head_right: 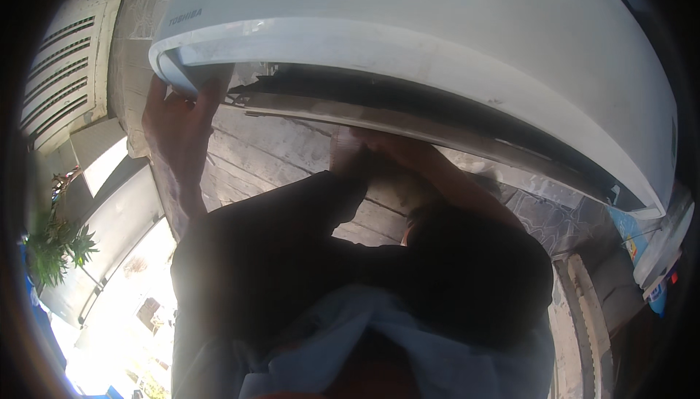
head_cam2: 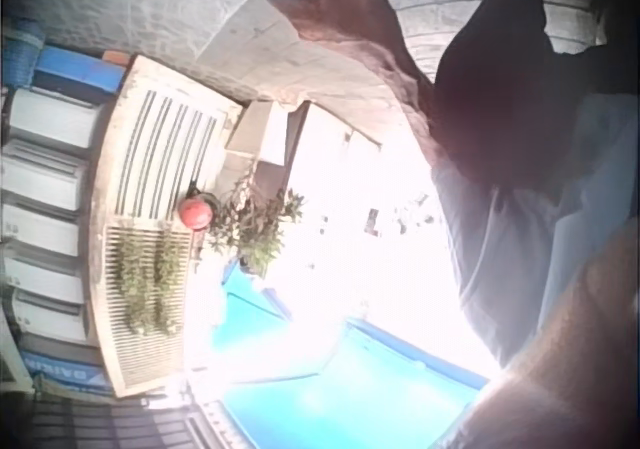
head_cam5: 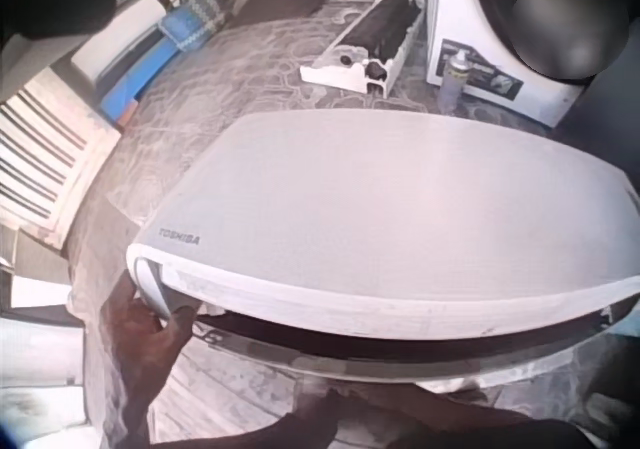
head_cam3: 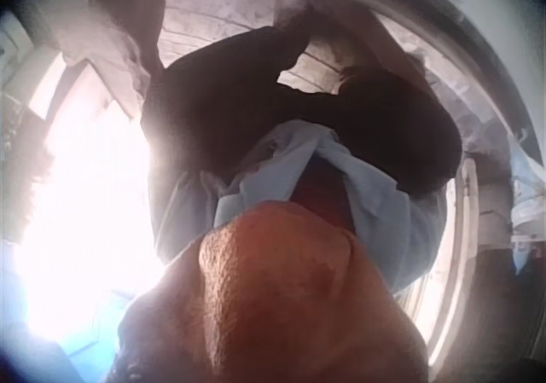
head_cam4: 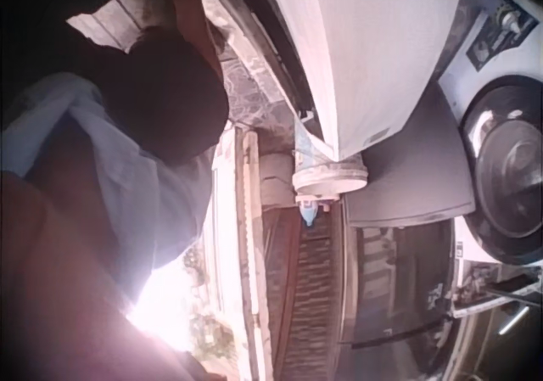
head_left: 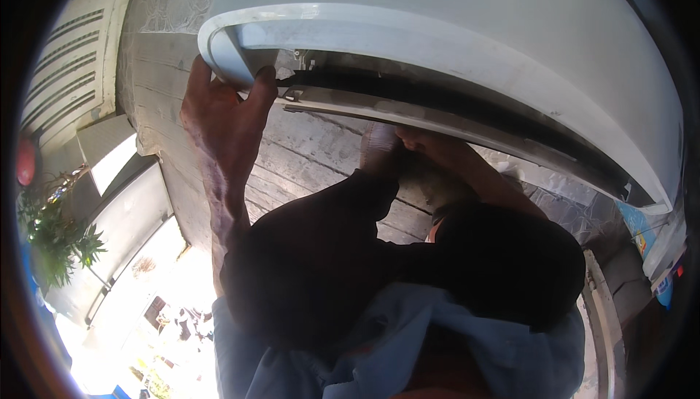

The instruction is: The person repairs an air conditioner by connecting wires, securing components with a screwdriver, and reattaching the front cover. The person uses a screwdriver to tighten screws and handles various internal parts and the appliance casing.

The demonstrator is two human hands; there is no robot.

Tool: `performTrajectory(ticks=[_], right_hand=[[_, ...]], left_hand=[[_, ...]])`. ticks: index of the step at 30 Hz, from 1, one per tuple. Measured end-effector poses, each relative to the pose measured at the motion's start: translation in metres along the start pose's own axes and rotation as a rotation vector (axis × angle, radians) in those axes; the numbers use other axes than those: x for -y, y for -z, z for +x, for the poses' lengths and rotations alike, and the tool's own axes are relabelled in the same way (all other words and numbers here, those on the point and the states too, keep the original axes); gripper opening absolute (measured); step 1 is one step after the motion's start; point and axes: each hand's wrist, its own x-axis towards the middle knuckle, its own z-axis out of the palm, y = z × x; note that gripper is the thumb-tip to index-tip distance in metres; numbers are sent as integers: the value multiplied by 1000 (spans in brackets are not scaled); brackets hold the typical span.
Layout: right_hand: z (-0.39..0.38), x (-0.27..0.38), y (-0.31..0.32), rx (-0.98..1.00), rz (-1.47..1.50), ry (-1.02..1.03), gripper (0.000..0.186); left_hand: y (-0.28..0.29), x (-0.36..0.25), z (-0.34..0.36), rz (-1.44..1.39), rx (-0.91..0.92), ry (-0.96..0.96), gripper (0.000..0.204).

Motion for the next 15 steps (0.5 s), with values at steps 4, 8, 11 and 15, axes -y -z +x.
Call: performTrajectory(ticks=[4,8,11,15], right_hand=[[20,-35,10,-94,32,296,30],[27,-29,9,-152,-74,411,30],[44,-44,31,-174,242,364,26],[46,14,39,-53,707,435,21]], left_hand=[[-23,-10,9,-112,-15,-80,44],[-24,-8,15,-77,-22,-92,44],[-34,-29,39,67,68,-33,44],[-33,-48,85,159,80,-265,49]])
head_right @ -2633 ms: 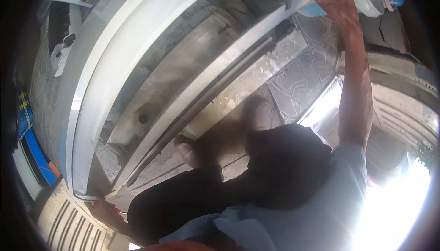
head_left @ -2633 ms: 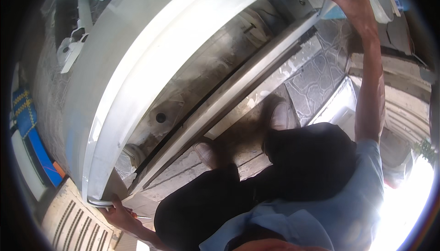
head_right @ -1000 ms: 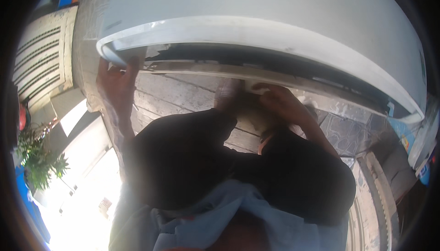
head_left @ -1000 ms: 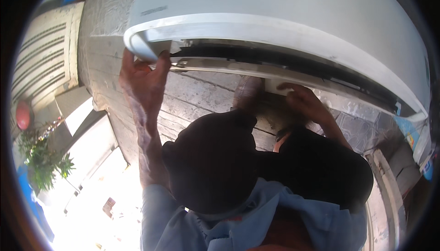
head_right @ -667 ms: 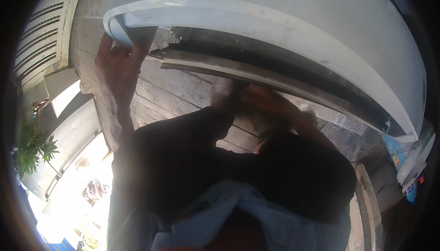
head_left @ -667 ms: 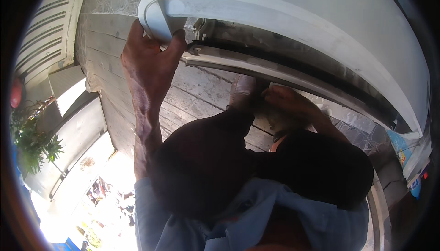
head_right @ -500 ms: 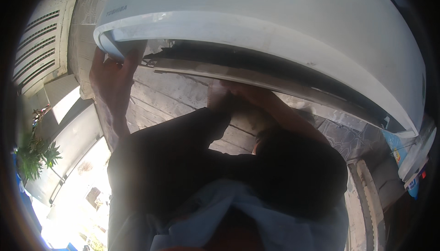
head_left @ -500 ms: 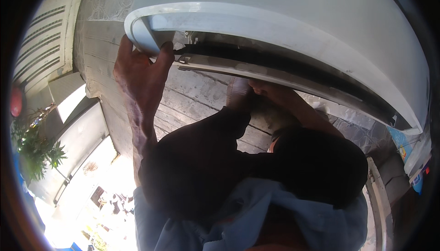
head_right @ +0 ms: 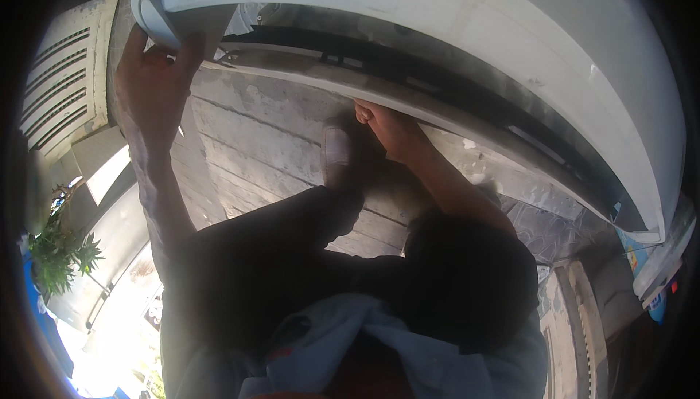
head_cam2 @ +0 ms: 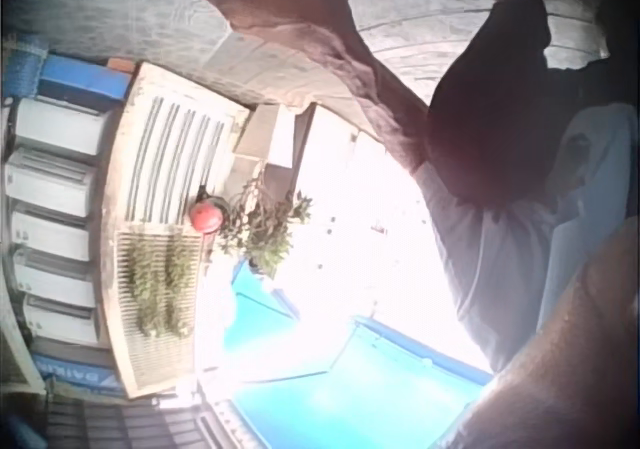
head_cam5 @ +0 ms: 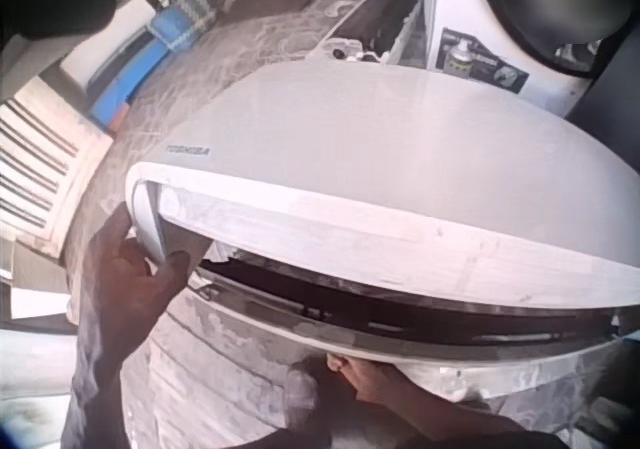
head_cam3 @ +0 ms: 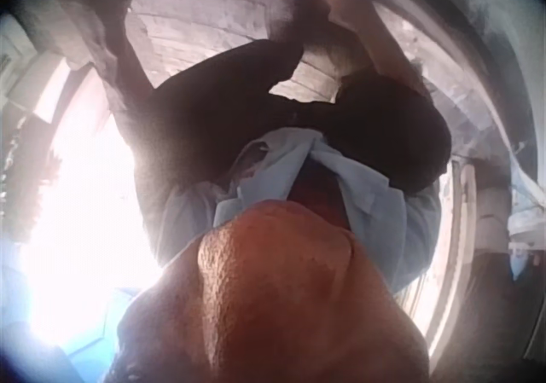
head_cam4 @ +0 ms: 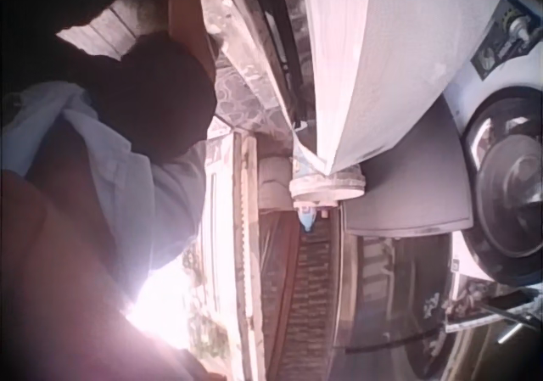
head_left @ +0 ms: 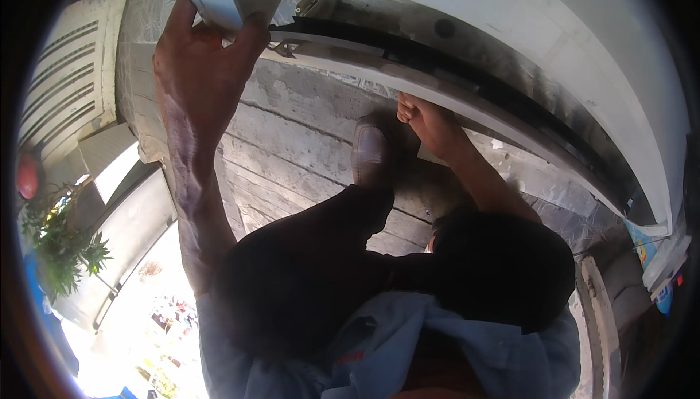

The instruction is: The person repairs an air conditioner by connecting wires, securing components with a screwdriver, and reattaching the front cover. The person uses a screwdriver to tighten screws and handles various internal parts and the appliance casing.

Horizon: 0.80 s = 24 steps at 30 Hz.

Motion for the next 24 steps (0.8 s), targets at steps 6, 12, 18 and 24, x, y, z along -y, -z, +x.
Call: performTrajectory(ticks=[6,12,18,24], right_hand=[[19,-6,10,14,80,128,12],[20,-22,42,-87,-311,298,13],[24,-26,32,-63,-619,410,10],[25,-9,21,-37,-129,242,18]], left_hand=[[-3,-17,34,299,63,-20,49],[-15,-42,43,333,108,49,46],[-10,-30,32,349,-12,5,48],[-16,-29,42,317,29,-5,59]])
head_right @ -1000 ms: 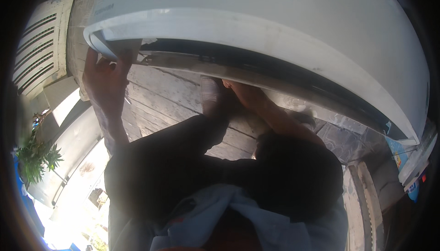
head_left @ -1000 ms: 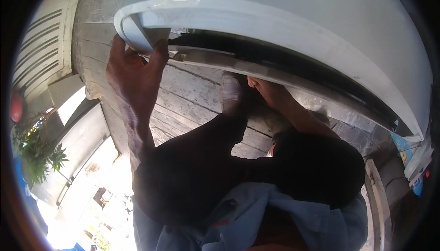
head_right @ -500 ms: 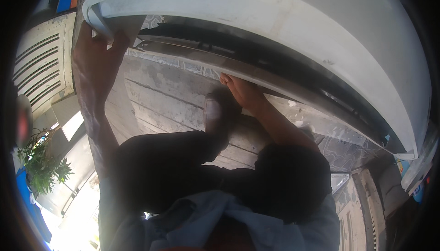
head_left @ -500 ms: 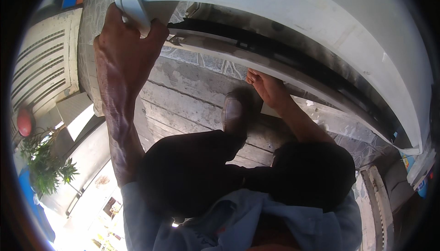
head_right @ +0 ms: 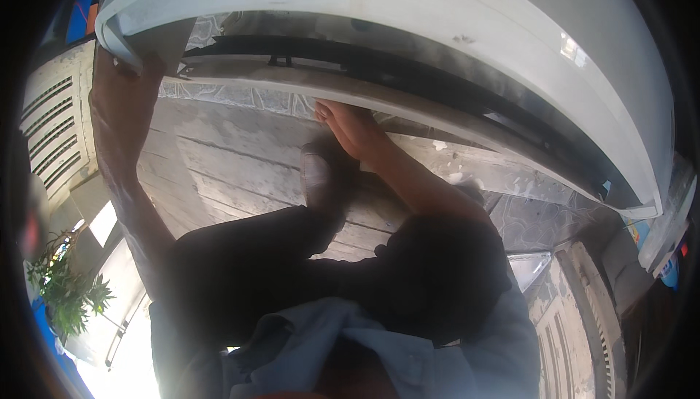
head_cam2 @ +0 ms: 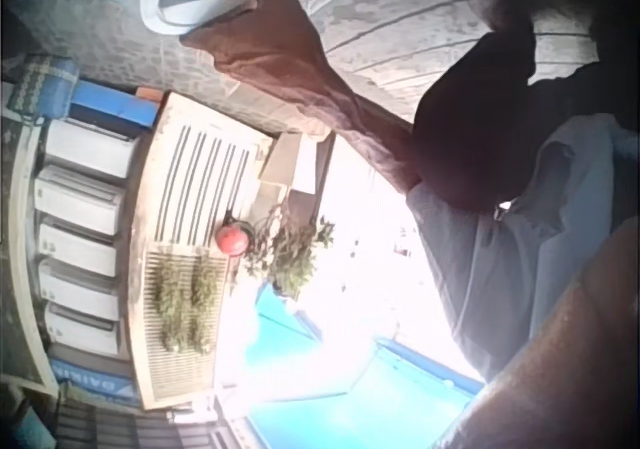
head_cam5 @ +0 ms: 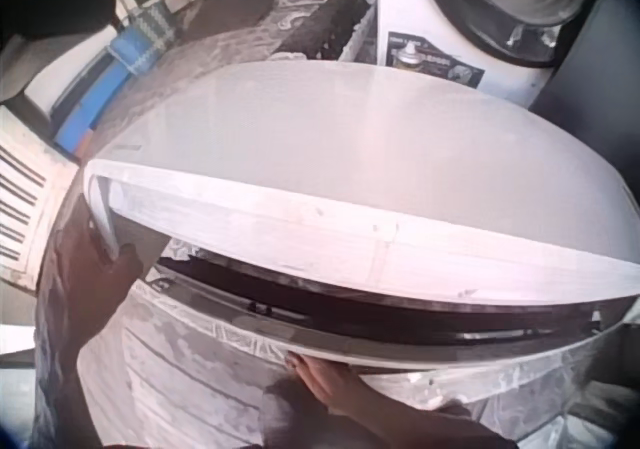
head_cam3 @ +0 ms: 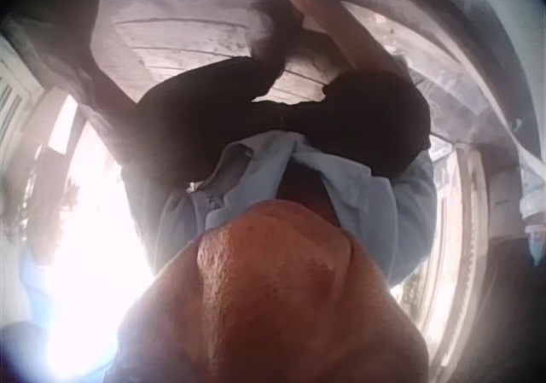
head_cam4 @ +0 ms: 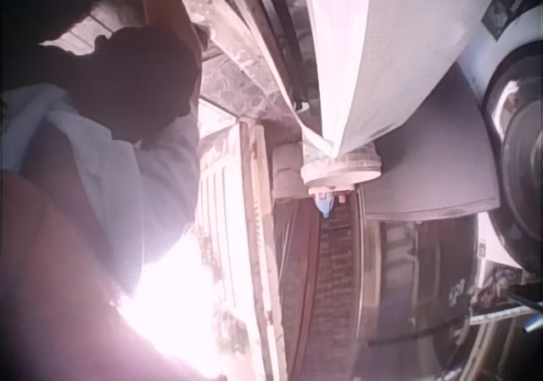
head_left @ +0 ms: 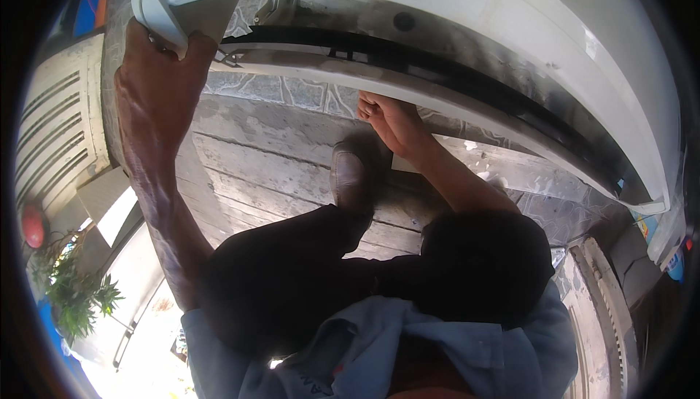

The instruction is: The person repairs an air conditioner by connecting wires, securing components with a screwdriver, and reattaching the front cover. The person uses a screwdriver to tighten screws and handles various internal parts and the appliance casing.

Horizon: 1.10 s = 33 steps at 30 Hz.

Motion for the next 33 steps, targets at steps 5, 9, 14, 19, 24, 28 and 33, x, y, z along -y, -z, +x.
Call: performTrajectory(ticks=[5,9,14,19,24,28,33], right_hand=[[6,35,-20,28,92,-218,12],[-21,72,32,147,-623,-381,32],[-70,222,-53,617,-857,-375,28],[-67,262,-72,19,-1132,-62,26],[-6,245,-76,-67,-1495,-231,20],[51,199,4,54,-1761,-29,37],[107,205,-18,247,-1793,-297,58]], left_hand=[[9,3,10,63,-13,-54,65],[-29,-11,18,-141,1,-77,62],[17,18,-4,-79,-32,19,59],[-18,9,9,-205,-69,-115,58],[-10,22,3,-254,-74,-116,53],[-17,26,7,-316,-91,-167,57],[-14,29,19,-179,-82,-124,61]])
